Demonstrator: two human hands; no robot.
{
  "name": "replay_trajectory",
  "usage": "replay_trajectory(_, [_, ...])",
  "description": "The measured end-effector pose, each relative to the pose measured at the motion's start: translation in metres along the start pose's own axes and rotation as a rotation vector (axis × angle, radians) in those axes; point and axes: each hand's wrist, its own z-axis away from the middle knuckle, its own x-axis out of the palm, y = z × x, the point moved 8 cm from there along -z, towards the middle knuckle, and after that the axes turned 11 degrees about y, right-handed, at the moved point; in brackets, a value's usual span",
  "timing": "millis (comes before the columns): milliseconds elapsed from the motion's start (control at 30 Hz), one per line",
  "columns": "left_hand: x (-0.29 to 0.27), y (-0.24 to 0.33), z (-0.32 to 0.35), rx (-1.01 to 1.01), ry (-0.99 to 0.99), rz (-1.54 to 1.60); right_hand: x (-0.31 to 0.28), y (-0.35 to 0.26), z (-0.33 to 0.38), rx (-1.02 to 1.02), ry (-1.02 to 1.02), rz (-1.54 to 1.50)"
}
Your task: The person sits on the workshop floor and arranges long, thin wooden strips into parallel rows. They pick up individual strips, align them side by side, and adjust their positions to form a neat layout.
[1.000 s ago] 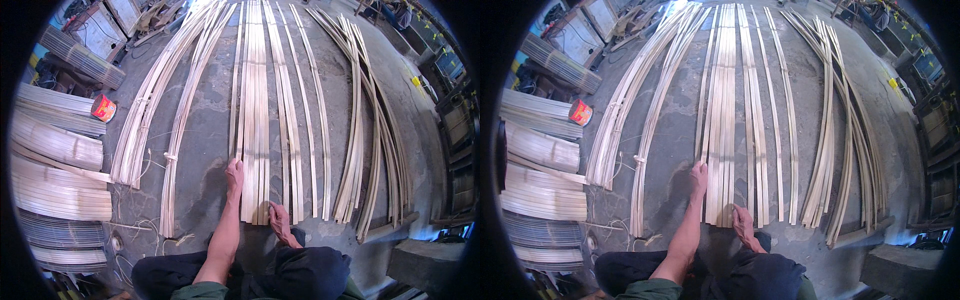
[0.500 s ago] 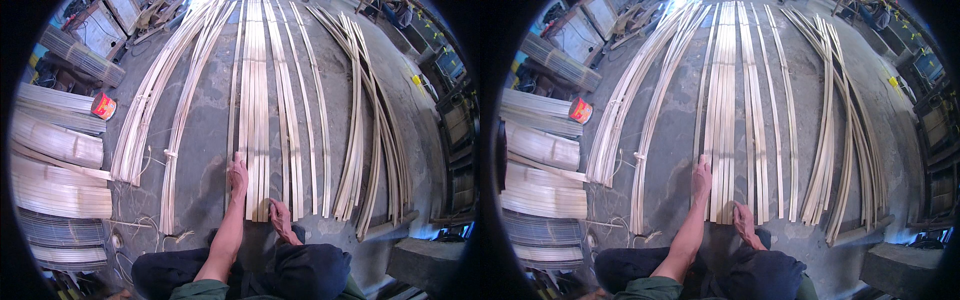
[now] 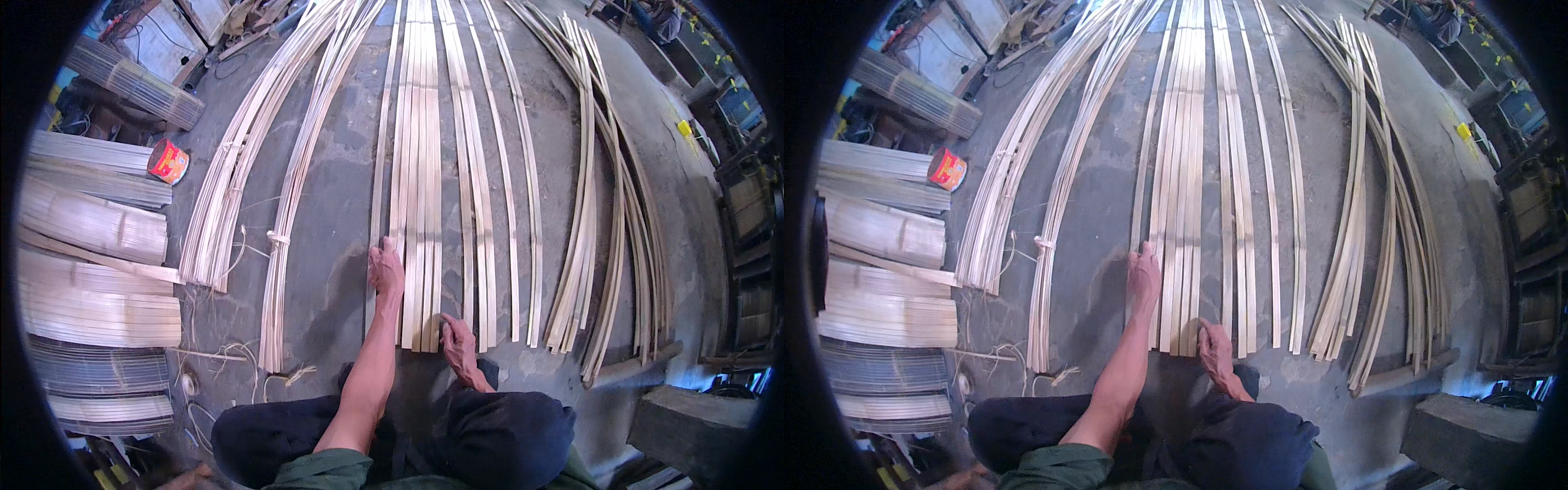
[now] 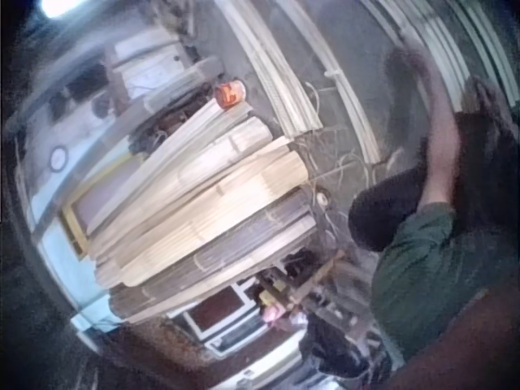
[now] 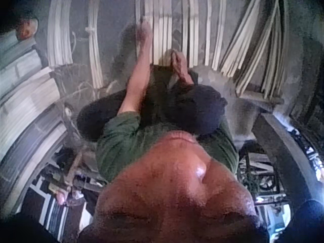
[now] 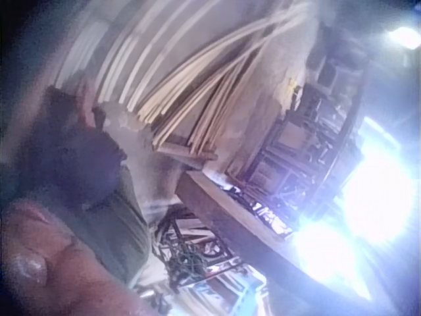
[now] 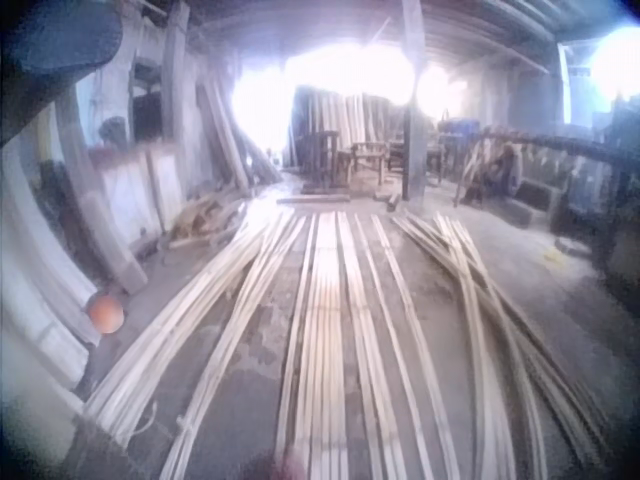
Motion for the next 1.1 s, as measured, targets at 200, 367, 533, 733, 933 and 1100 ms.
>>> replay_trajectory(200, [-0.002,-0.008,0.003,0.103,0.111,0.003,0.005,-0.010,0.004,0.050,-0.043,-0.045])
replay_trajectory(367, [0.002,0.000,0.003,0.077,0.081,0.072,-0.001,-0.031,0.001,-0.110,-0.077,0.076])
replay_trajectory(533, [0.006,-0.014,-0.010,0.079,0.146,0.106,0.031,-0.083,-0.008,-0.522,-0.224,0.190])
replay_trajectory(733, [0.000,-0.001,-0.006,0.089,0.108,0.274,0.088,-0.073,-0.019,-0.651,-0.407,0.504])
replay_trajectory(933, [-0.001,-0.007,-0.009,0.118,0.091,0.248,0.089,-0.067,-0.016,-0.652,-0.392,0.566])
replay_trajectory(1100, [-0.001,-0.003,-0.005,0.116,0.145,0.191,0.088,-0.063,-0.015,-0.655,-0.384,0.604])
